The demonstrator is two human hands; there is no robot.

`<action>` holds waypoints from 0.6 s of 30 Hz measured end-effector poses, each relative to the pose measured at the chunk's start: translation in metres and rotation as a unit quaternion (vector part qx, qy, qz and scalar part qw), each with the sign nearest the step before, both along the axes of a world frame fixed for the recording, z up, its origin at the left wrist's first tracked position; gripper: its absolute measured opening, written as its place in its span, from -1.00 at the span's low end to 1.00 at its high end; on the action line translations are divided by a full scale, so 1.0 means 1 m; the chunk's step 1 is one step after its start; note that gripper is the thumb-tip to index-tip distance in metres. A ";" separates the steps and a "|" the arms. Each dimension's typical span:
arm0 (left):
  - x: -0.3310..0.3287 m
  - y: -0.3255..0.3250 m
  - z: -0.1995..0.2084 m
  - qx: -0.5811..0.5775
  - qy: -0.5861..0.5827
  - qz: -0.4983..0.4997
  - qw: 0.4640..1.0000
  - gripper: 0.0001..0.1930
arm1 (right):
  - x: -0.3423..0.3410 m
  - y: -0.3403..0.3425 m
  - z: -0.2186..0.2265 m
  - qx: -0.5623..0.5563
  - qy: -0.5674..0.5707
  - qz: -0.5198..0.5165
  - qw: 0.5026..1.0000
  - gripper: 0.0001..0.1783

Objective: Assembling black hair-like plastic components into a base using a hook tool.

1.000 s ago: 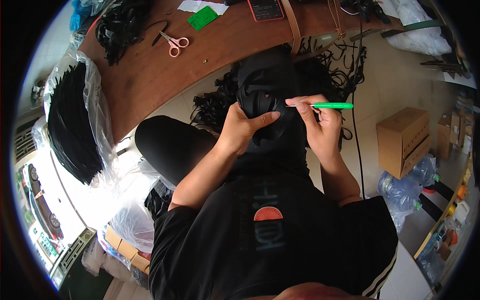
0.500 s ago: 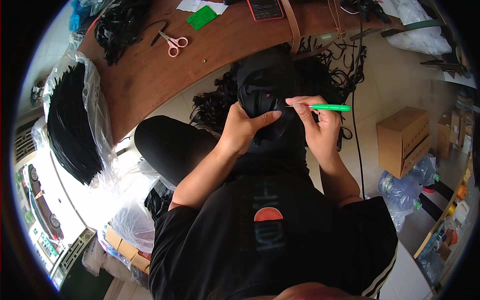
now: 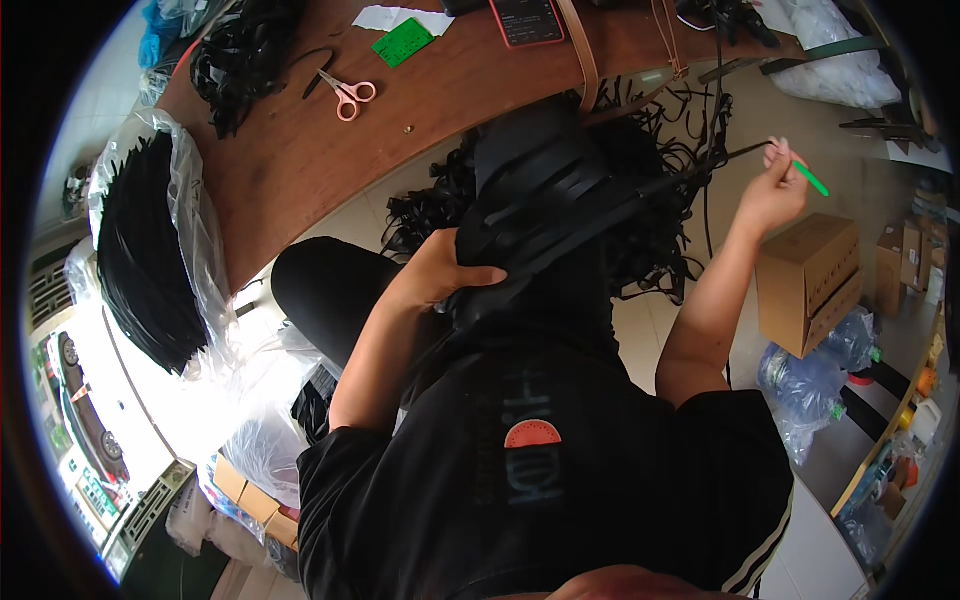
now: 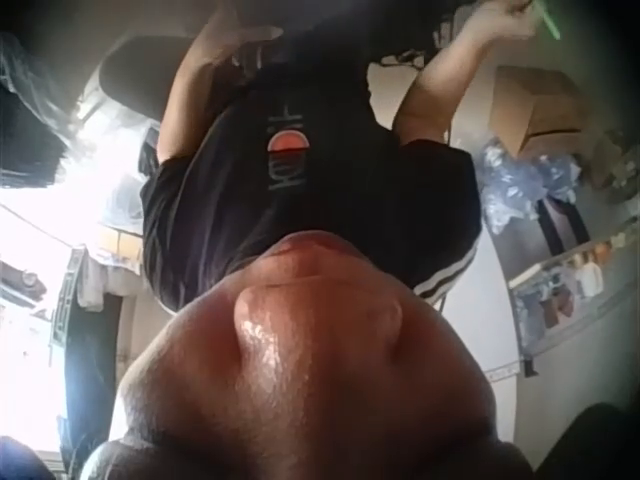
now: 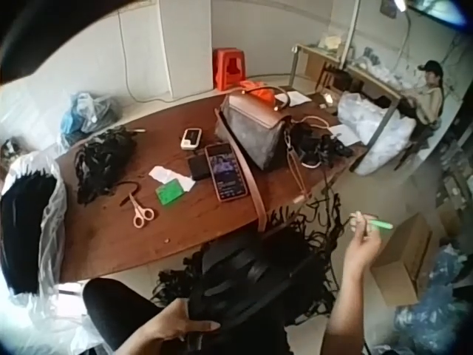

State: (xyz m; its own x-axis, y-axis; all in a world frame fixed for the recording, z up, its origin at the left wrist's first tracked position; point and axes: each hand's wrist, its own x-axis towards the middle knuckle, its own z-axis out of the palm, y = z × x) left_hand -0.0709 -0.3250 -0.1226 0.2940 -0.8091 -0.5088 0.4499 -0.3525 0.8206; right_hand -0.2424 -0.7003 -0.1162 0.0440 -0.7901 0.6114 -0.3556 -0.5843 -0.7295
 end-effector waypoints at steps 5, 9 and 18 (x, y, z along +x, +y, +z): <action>0.020 0.038 -0.053 0.082 -0.069 -0.112 0.988 -0.45 | -0.008 -0.037 -0.002 -0.042 0.000 -0.047 0.998 -0.73; 0.021 0.045 -0.050 0.087 -0.017 -0.057 0.994 -0.39 | -0.004 -0.031 -0.009 0.062 -0.016 0.103 0.993 -0.75; 0.037 0.060 0.010 -0.092 -0.064 -0.058 0.992 -0.29 | 0.022 0.143 -0.002 0.122 0.082 0.461 0.875 -0.85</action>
State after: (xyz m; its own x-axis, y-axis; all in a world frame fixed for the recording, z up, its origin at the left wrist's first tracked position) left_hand -0.0338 -0.2647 -0.1129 0.2466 -0.9170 -0.3135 0.3025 -0.2344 0.9239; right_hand -0.2203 -0.5573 -0.1187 0.8032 -0.4782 0.3554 0.0731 -0.5129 -0.8553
